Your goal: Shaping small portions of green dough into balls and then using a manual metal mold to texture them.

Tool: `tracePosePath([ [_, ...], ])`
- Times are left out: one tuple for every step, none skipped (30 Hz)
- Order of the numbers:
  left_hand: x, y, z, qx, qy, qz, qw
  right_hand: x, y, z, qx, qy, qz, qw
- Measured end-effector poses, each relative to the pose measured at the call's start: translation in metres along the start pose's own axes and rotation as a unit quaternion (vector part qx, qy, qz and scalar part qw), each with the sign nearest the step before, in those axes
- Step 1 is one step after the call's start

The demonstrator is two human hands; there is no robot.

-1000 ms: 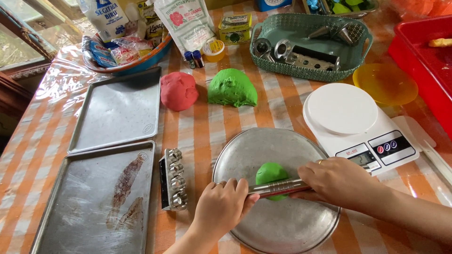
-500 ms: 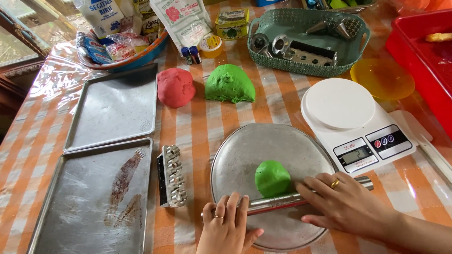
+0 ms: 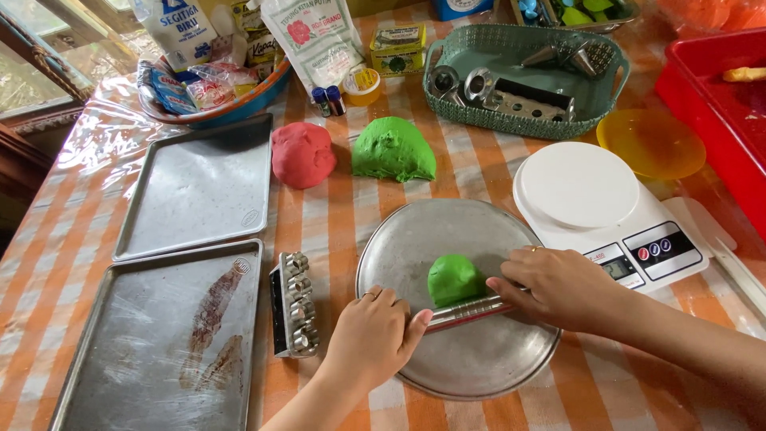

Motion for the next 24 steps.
tracePosePath([
  [0.003,-0.003,0.003,0.045,0.011,-0.005,0.999,0.0,-0.001,0.002,0.031,-0.008,0.015,0.999],
  [0.005,-0.004,0.004,0.045,0.011,-0.005,0.999,-0.003,-0.003,0.001,0.031,-0.008,0.015,0.999],
  [0.007,-0.002,0.005,0.033,0.004,0.004,0.999,-0.003,-0.001,0.002,0.004,0.011,-0.004,1.0],
  [0.009,-0.001,0.007,0.021,-0.004,0.013,1.0,-0.003,0.002,0.002,-0.023,0.03,-0.023,0.999],
  [0.011,0.002,0.007,0.02,-0.003,0.014,1.0,-0.005,0.002,0.0,-0.025,0.031,-0.024,0.999],
  [0.013,0.007,0.008,0.001,-0.002,0.02,1.0,-0.008,0.004,-0.002,-0.03,0.025,-0.046,0.998],
  [0.014,0.012,0.01,-0.019,-0.003,0.026,0.999,-0.011,0.005,-0.004,-0.035,0.019,-0.069,0.997],
  [0.012,0.019,0.011,-0.021,-0.003,0.027,0.999,-0.008,0.018,-0.004,-0.037,0.019,-0.071,0.997],
  [0.013,0.023,0.011,-0.013,0.02,0.007,1.0,-0.004,0.027,-0.007,-0.026,0.015,-0.1,0.995],
  [0.014,0.027,0.01,-0.005,0.044,-0.013,0.999,-0.001,0.036,-0.01,-0.015,0.012,-0.128,0.992],
  [0.011,0.036,0.012,-0.004,0.043,-0.013,0.999,0.0,0.041,-0.009,-0.015,0.011,-0.127,0.992],
  [0.011,0.048,0.013,-0.025,0.054,-0.018,0.998,0.003,0.048,-0.008,-0.036,0.023,-0.135,0.99],
  [0.009,0.059,0.014,-0.045,0.065,-0.024,0.997,0.007,0.055,-0.008,-0.055,0.036,-0.143,0.987],
  [0.008,0.058,0.017,-0.043,0.064,-0.025,0.997,0.004,0.051,-0.004,-0.053,0.035,-0.143,0.988],
  [0.012,0.052,0.021,-0.008,0.089,-0.035,0.995,0.004,0.054,0.0,-0.095,0.046,-0.15,0.983],
  [0.016,0.047,0.024,0.028,0.113,-0.045,0.992,0.004,0.057,0.004,-0.136,0.056,-0.156,0.977],
  [0.015,0.042,0.022,0.023,0.112,-0.042,0.993,0.002,0.05,0.002,-0.142,0.056,-0.159,0.976],
  [0.013,0.035,0.021,0.036,0.105,-0.045,0.993,0.002,0.043,0.002,-0.146,0.072,-0.148,0.976],
  [0.012,0.028,0.02,0.048,0.101,-0.05,0.993,0.002,0.036,0.002,-0.149,0.092,-0.139,0.975],
  [0.017,0.026,0.023,0.041,0.102,-0.048,0.993,0.001,0.04,0.006,-0.153,0.095,-0.143,0.973],
  [0.016,0.023,0.023,0.02,0.081,-0.043,0.996,-0.002,0.033,0.008,-0.118,0.081,-0.13,0.981],
  [0.015,0.02,0.022,-0.001,0.061,-0.038,0.997,-0.004,0.025,0.009,-0.083,0.067,-0.117,0.987],
  [0.02,0.015,0.025,0.003,0.062,-0.041,0.997,0.0,0.03,0.012,-0.079,0.067,-0.114,0.988],
  [0.021,0.016,0.027,-0.023,0.045,-0.048,0.998,0.002,0.031,0.017,-0.043,0.05,-0.096,0.993],
])
Point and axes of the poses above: each hand's wrist, its own z-axis towards the middle knuckle, its own y-axis out of the back of the hand, x = y × z, the point moved 8 cm from there along z, towards the middle knuckle, and after that the axes turned 4 degrees about y, right-handed, at the moved point
